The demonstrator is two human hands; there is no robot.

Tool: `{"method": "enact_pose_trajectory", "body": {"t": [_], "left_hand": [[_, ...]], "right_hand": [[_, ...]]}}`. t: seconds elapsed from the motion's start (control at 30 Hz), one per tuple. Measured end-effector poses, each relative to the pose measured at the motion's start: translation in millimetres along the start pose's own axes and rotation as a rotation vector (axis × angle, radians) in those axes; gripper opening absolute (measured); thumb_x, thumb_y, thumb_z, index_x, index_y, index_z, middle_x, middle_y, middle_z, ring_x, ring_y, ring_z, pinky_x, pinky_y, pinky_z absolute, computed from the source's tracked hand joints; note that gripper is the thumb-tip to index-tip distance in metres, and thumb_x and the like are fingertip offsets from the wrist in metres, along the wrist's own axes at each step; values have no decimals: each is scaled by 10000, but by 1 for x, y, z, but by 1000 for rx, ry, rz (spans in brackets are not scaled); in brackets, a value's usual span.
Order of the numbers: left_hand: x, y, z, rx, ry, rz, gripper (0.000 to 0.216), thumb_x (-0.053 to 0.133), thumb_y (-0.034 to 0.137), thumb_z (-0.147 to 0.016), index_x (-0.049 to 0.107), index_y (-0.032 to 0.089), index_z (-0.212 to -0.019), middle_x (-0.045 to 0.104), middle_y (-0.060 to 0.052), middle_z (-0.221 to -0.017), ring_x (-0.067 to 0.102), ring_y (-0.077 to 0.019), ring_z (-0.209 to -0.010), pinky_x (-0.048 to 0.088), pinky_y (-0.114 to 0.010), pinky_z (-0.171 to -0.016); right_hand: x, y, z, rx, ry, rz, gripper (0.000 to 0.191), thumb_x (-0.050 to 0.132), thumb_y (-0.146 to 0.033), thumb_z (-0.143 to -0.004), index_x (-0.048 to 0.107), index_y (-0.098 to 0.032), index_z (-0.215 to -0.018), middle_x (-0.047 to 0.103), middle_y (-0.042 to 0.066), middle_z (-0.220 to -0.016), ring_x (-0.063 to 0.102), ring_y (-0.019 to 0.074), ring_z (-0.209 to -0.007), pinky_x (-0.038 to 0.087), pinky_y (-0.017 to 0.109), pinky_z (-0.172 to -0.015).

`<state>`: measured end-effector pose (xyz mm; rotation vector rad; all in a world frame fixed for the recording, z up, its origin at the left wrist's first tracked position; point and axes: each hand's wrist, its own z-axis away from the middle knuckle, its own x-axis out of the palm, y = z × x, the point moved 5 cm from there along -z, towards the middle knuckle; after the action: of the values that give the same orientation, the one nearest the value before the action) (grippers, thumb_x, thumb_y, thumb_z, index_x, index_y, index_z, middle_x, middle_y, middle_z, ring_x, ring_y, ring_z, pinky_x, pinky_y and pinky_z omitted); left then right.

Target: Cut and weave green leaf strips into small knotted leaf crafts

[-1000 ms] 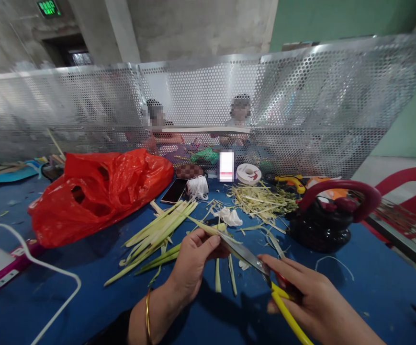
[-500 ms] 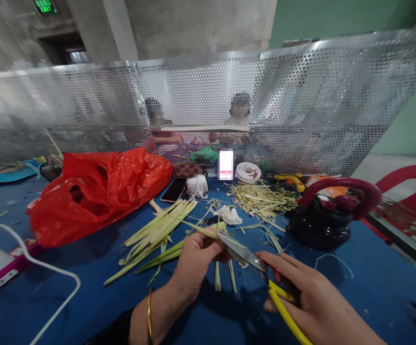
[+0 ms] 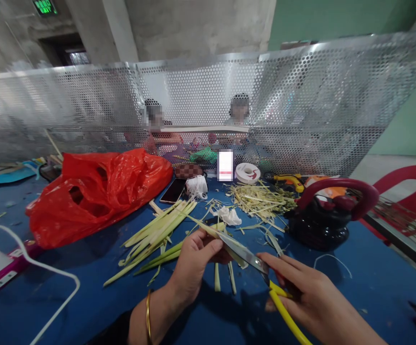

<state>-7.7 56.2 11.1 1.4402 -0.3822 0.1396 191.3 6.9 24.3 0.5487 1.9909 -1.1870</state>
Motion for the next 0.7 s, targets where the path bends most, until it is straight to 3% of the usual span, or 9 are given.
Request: {"method": "enact_pose_trajectory", "body": {"t": [0.4,0.7], "left_hand": [[5,-1,-1,3,-11,-2,278,767,378,-699,651,146,-802,705,-46,-655,642,-141,-537,530,-259,-593],[6,-1,0,-1,-38,-44,307,759,414,-717,674,136,-814,715,-56,-689,646,-140,-571,526,-254,-616]], "right_hand": [[3,-3,-3,76,-39,-16,478,680,-326,-771,628,-195,-1228,701,122,-1018,697,232,-826,602,298,-700],[5,-3,-2,153,-83,-52,516,692,-277,-745,605,-204,-1248,690,100,-1029,685,218,-828,591,283,-711]]}}
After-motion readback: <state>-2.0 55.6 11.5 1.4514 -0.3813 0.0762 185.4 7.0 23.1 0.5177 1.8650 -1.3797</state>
